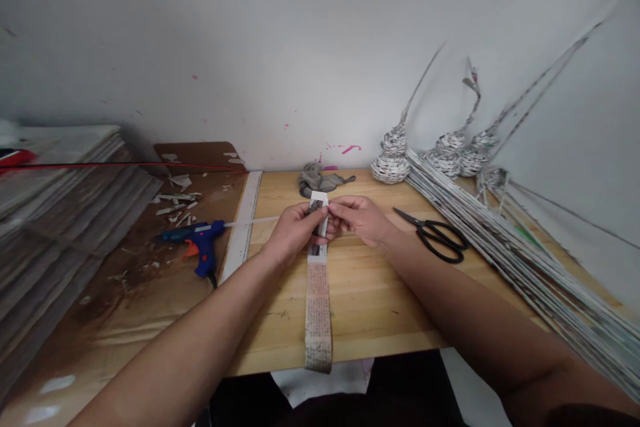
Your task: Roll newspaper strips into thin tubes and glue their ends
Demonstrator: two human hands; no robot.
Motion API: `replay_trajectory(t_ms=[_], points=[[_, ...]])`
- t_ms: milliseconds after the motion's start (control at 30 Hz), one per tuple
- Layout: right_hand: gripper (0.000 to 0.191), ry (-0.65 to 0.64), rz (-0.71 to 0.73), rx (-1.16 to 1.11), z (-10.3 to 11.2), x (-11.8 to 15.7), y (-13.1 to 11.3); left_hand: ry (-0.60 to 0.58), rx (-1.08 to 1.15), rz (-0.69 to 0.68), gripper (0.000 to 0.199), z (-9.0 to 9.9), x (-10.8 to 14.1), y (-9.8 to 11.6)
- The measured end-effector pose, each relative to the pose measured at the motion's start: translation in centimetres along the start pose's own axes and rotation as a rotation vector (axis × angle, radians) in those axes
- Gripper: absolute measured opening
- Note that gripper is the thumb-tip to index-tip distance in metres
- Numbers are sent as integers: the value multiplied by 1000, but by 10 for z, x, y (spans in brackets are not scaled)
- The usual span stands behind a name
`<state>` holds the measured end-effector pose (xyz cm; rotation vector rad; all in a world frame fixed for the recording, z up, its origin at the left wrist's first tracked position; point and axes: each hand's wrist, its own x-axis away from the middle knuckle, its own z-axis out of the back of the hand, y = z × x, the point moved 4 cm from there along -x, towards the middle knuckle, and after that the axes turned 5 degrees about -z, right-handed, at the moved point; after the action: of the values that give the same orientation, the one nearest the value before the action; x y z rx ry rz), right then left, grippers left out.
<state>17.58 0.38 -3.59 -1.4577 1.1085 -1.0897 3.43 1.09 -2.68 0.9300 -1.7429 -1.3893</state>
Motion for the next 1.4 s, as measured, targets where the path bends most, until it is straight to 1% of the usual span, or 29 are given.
replay_trajectory(t_ms=[300,500,833,933,1133,1400], points=[[31,17,43,62,6,-2,3,16,-36,2,25,1,-3,-3],[35,27,68,132,12,-4,6,43,-86,-24,26,4,-4,-6],[34,28,77,159,8,0,-6,46,-59,8,27,1,-2,-6],[35,37,77,157,7,1,-9,40,-58,5,27,2,-3,-8],[33,22,78,112,6,2,-9,10,-70,-49,28,1,-2,-4],[30,107,41,96,8,0,-5,-30,-105,-56,21,-1,-1,-4]])
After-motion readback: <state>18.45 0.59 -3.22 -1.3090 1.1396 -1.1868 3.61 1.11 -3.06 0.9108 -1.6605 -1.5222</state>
